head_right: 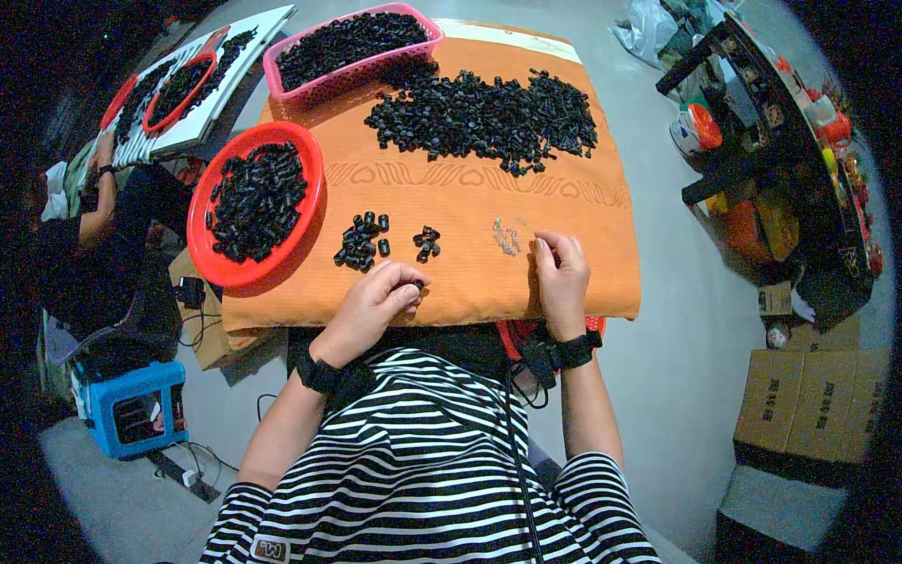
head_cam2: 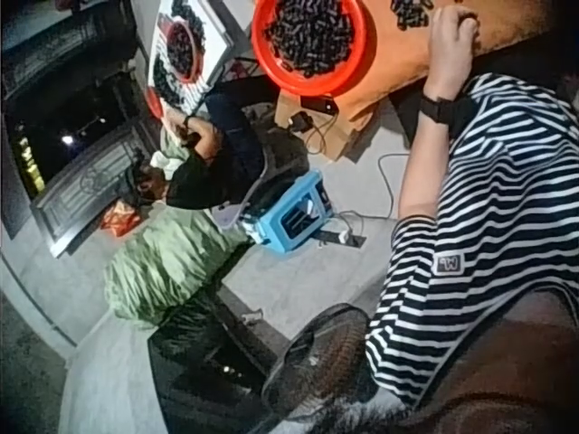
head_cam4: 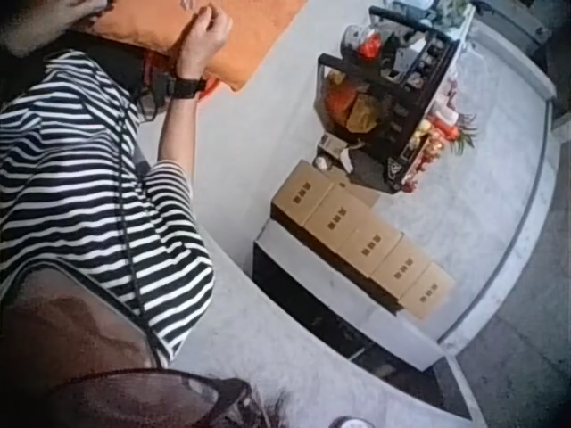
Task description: Assembling small black plastic components and inserting metal pins.
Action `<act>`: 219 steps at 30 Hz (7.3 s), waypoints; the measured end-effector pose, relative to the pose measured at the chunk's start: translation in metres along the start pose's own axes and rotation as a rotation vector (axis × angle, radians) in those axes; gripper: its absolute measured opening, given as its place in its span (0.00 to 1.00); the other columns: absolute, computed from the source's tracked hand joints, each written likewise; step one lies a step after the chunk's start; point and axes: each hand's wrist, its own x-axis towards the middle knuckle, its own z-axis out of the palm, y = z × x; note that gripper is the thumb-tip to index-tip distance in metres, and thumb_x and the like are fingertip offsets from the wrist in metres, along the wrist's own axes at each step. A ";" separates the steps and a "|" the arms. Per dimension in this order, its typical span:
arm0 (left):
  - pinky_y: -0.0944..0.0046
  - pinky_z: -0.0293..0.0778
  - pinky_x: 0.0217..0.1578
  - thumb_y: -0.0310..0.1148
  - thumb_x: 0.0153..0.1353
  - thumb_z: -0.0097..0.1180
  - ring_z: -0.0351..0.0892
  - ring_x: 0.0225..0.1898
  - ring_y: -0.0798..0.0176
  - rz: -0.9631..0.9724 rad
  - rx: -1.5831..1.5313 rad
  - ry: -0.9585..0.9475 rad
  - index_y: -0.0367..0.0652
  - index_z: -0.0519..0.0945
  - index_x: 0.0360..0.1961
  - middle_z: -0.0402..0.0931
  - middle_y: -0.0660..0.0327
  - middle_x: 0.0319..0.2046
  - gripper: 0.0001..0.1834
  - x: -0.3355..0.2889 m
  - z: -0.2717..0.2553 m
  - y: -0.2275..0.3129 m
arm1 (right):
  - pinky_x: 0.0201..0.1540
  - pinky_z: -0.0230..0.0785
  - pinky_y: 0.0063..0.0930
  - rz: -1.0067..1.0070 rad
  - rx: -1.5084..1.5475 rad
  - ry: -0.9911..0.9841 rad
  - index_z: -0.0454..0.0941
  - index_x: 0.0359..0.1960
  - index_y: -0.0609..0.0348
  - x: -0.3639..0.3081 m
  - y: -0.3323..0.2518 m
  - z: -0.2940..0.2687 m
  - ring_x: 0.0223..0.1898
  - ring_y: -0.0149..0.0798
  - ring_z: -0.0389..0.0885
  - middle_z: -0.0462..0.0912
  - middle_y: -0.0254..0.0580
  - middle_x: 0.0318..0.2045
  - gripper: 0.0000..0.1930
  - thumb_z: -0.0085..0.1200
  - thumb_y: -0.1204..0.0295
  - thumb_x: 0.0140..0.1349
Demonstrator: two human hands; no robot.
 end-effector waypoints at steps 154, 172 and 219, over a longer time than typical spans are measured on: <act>0.66 0.81 0.48 0.32 0.72 0.57 0.84 0.45 0.67 -0.213 -0.781 -0.096 0.36 0.79 0.53 0.83 0.58 0.45 0.14 -0.029 -0.003 0.005 | 0.49 0.58 0.36 -0.410 -0.346 -0.144 0.80 0.35 0.54 -0.025 -0.061 0.071 0.34 0.37 0.79 0.83 0.36 0.32 0.06 0.65 0.69 0.62; 0.66 0.81 0.49 0.34 0.74 0.55 0.84 0.44 0.65 -0.224 -0.884 -0.125 0.35 0.77 0.58 0.83 0.55 0.46 0.17 -0.034 -0.009 0.008 | 0.48 0.60 0.37 -0.482 -0.420 -0.453 0.80 0.38 0.57 -0.033 -0.099 0.029 0.37 0.43 0.79 0.82 0.42 0.33 0.05 0.61 0.75 0.62; 0.72 0.76 0.42 0.36 0.71 0.59 0.79 0.38 0.74 -0.177 -0.773 -0.017 0.36 0.84 0.44 0.82 0.65 0.36 0.12 -0.048 -0.003 0.038 | 0.49 0.54 0.39 -0.543 -0.175 -0.445 0.84 0.45 0.53 -0.062 -0.144 0.028 0.37 0.37 0.78 0.79 0.35 0.32 0.13 0.65 0.76 0.58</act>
